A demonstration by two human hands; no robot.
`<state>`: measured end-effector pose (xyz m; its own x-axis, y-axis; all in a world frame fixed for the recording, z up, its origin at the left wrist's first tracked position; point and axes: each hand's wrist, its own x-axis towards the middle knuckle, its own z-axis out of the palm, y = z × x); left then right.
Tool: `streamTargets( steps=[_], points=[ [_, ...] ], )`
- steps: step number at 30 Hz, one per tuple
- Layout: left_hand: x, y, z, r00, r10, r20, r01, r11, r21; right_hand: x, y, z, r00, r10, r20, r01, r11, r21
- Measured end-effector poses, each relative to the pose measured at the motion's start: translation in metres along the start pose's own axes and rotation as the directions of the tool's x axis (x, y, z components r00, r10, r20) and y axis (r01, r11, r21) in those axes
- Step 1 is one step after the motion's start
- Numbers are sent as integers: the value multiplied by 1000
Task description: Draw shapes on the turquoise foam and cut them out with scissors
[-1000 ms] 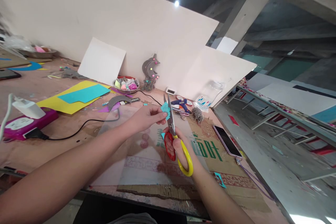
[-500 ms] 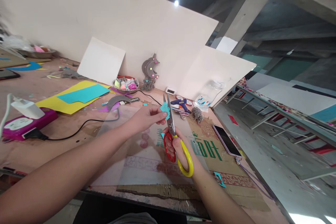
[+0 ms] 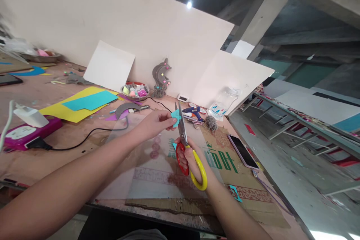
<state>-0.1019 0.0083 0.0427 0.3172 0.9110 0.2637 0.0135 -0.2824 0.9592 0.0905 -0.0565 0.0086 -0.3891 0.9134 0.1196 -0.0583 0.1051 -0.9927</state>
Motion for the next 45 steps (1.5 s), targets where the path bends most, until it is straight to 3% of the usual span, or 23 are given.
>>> streamTargets(
  steps=[28, 45],
  points=[
    [3, 2, -11, 995, 47, -92, -40, 997, 73, -1, 1, -4, 998, 55, 11, -55, 997, -56],
    [5, 2, -12, 989, -1, -151, -4, 999, -34, -1, 0, -3, 998, 60, 17, -59, 998, -22]
  ],
)
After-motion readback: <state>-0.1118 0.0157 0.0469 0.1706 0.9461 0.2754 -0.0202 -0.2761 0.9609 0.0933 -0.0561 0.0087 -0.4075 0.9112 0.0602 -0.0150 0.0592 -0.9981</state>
